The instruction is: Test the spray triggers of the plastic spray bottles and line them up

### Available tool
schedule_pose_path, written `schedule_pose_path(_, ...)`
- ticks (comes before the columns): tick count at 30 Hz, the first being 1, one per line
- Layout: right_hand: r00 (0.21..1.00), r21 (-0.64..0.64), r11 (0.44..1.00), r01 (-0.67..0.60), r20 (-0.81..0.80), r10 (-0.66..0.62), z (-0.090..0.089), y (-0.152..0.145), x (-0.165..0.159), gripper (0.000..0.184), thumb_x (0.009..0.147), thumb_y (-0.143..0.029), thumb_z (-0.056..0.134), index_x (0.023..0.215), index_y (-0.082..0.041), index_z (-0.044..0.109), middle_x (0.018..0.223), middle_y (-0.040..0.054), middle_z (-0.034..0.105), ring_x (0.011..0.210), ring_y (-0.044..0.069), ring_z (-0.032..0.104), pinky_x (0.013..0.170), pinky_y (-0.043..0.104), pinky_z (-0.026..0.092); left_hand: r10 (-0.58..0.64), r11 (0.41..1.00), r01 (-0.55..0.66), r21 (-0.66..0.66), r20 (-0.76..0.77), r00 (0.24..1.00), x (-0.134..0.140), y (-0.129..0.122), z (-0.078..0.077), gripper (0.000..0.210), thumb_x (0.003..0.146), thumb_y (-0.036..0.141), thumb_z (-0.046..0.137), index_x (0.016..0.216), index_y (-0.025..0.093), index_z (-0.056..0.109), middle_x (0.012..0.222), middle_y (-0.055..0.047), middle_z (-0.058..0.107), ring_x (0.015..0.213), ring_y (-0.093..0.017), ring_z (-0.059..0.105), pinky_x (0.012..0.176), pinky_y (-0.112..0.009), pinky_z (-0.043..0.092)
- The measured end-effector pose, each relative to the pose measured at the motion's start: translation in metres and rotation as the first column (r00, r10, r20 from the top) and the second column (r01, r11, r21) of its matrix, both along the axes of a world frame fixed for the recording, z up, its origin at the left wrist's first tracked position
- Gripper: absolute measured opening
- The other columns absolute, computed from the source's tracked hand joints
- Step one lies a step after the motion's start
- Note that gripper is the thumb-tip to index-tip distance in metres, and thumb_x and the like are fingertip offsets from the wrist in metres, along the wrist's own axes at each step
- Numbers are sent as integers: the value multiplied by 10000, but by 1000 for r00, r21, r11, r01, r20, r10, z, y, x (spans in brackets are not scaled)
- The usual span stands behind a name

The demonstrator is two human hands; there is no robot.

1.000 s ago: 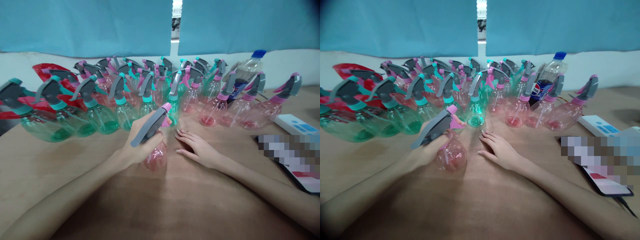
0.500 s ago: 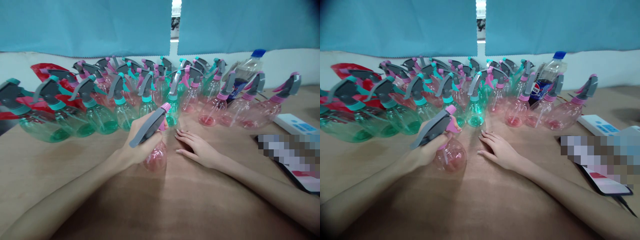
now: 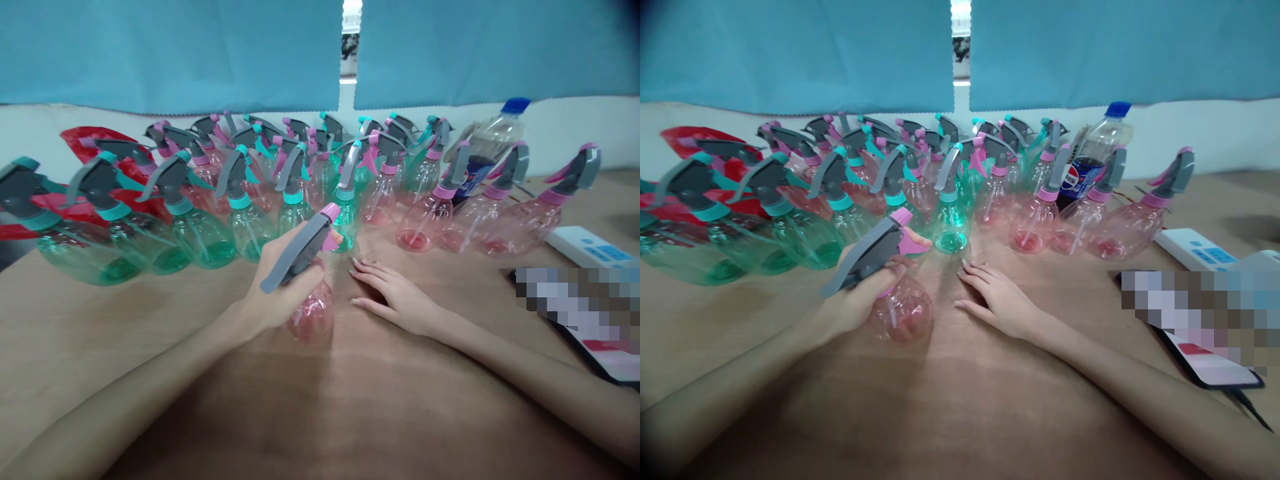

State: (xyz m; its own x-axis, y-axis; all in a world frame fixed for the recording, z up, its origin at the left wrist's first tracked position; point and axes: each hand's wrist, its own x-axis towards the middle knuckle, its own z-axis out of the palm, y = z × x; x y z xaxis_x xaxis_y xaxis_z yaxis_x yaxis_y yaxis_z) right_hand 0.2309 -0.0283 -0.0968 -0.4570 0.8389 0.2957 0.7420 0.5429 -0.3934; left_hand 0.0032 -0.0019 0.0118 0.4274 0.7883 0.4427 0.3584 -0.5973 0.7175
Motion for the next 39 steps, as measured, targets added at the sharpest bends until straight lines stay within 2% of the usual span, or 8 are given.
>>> schedule_pose_path(4, 1000, -5, 1000, 1, 7, -1, 0, 0, 0, 554, 932, -497, 496, 1362, -149, 513, 1422, 158, 503, 1349, 291, 426, 1127, 500, 340, -22, 997, 24, -68, 38, 999, 1, -1, -2, 369, 736, 191, 521, 1094, 211, 608, 747, 11, 629, 583, -155, 531, 554, -283, 441)
schedule_pose_path(10, 1000, 4, 1000, 2, 8, -2, 0, 0, 0, 537, 937, -493, 487, 1362, -166, 509, 1423, 148, 504, 1347, 291, 430, 1113, 526, 352, 6, 1000, -6, 5, 42, 999, 1, -1, -4, 363, 755, 182, 502, 1100, 206, 611, 779, 12, 628, 693, -161, 593, 621, -275, 491)
schedule_pose_path(14, 1000, 2, 1000, 0, -10, 0, 1, 0, 0, 529, 933, -493, 495, 1365, -189, 510, 1426, 139, 502, 1344, 294, 433, 1107, 534, 359, -1, 1000, 2, -17, 55, 998, 1, -1, -5, 337, 738, 167, 523, 1058, 192, 628, 815, -6, 657, 709, -167, 619, 625, -277, 522)
schedule_pose_path(19, 1000, 2, 1000, 0, -10, 1, 0, 0, 0, 534, 932, -495, 495, 1367, -185, 510, 1429, 142, 498, 1339, 295, 440, 1114, 529, 350, -25, 999, 29, -46, 81, 996, 3, -2, -5, 475, 737, 111, 516, 1193, 219, 594, 962, -28, 707, 992, -221, 660, 839, -325, 557)
schedule_pose_path(27, 1000, 0, 1000, -5, -13, 5, -2, 1, 1, 541, 932, -506, 488, 1369, -187, 509, 1429, 137, 500, 1341, 295, 437, 1119, 533, 340, -81, 991, 96, -91, 149, 985, 5, -1, -3, 476, 730, 90, 523, 1188, 198, 592, 1153, -52, 689, 1101, -219, 644, 1001, -382, 507)
schedule_pose_path(32, 1000, 7, 1000, -6, 8, 6, -3, 1, 2, 549, 934, -521, 476, 1363, -180, 510, 1426, 139, 503, 1344, 287, 433, 1122, 526, 341, -89, 991, 104, -83, 163, 983, 5, -1, -2, 417, 737, 100, 534, 1139, 186, 605, 1161, -70, 687, 1091, -212, 653, 997, -372, 509)
schedule_pose_path(39, 1000, 6, 1000, -5, -14, 5, -4, 2, 2, 546, 929, -516, 492, 1375, -202, 502, 1432, 129, 497, 1340, 298, 437, 1113, 544, 347, -45, 996, 54, -69, 119, 992, 7, -5, 0, 370, 768, 130, 522, 1122, 189, 612, 1139, -65, 697, 1020, -191, 670, 913, -327, 541)
